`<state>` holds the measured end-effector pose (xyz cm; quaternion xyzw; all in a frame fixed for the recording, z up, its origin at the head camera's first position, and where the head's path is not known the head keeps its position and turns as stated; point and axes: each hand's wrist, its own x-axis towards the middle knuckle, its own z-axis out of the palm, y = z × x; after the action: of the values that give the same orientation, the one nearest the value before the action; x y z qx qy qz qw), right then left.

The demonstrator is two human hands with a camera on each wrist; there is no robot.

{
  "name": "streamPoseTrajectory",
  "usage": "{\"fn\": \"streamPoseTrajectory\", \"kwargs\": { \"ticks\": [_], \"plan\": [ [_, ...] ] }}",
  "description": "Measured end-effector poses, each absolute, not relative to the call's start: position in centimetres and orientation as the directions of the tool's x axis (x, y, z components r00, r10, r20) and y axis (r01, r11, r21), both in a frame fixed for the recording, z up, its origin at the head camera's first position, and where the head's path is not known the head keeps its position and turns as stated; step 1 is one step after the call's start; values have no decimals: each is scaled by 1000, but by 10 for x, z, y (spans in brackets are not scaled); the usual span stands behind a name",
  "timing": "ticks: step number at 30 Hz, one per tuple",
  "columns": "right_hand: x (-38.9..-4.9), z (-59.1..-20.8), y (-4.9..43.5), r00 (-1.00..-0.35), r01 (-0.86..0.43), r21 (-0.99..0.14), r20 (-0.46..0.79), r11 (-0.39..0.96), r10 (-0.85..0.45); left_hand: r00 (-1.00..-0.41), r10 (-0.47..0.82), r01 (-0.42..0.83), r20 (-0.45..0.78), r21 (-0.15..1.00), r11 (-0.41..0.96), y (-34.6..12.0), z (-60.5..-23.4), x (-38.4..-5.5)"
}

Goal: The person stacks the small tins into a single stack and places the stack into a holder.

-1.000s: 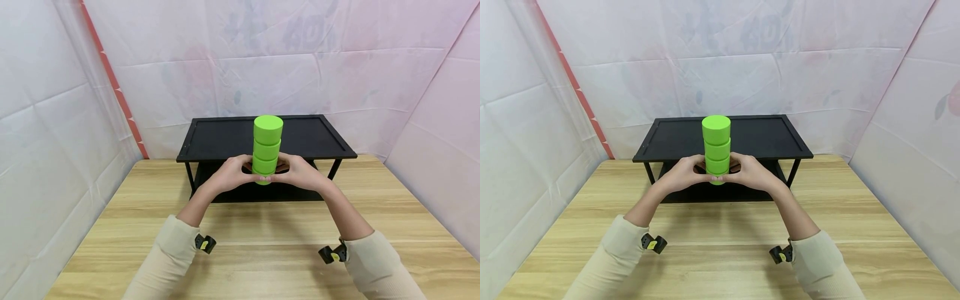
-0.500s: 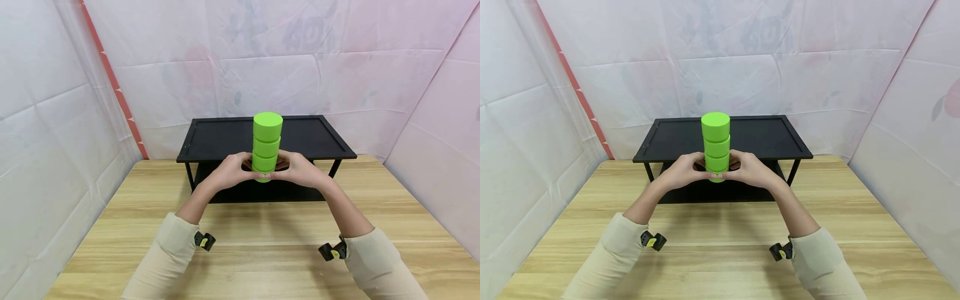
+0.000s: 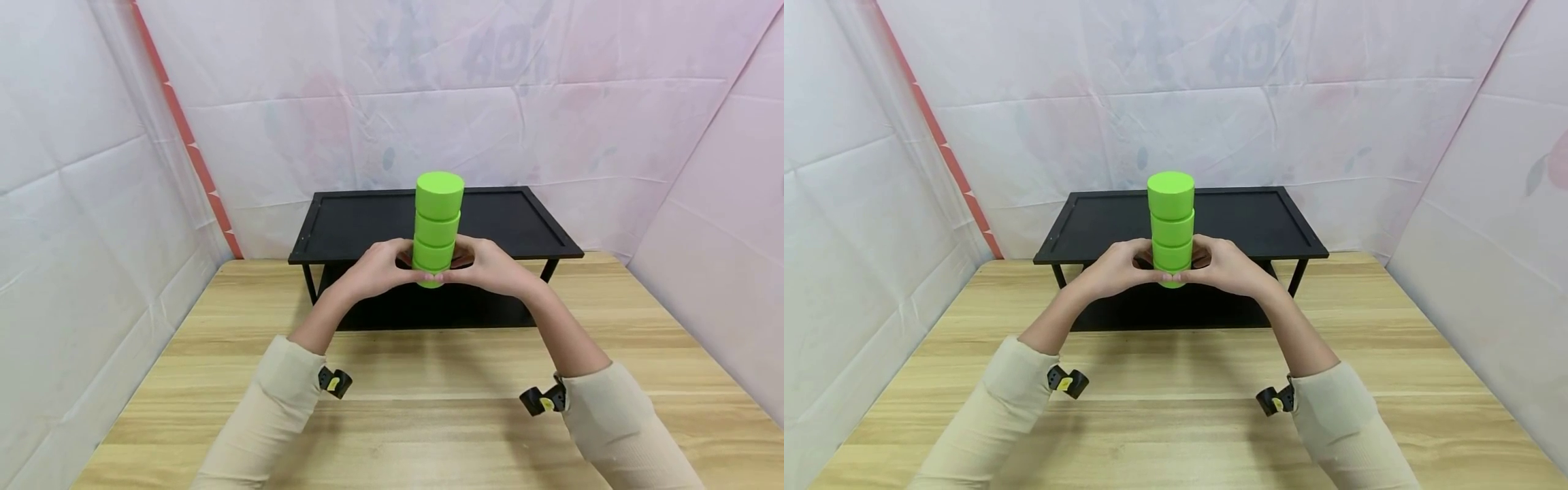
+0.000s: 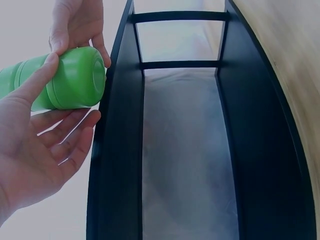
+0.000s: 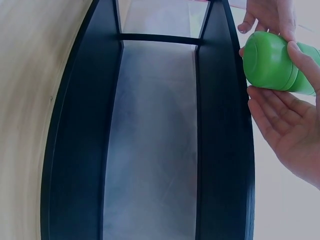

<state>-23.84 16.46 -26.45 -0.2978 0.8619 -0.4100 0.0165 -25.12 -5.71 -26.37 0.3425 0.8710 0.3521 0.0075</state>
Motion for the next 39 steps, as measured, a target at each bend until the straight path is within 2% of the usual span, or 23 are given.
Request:
{"fn": "streamPoseTrajectory", "kwargs": {
  "ticks": [39],
  "plan": [
    [-256,-244,166,-823,-476,-732,178,487,-539,-769,598,588,226,616,524,-56,-247,-267]
  ]
}}
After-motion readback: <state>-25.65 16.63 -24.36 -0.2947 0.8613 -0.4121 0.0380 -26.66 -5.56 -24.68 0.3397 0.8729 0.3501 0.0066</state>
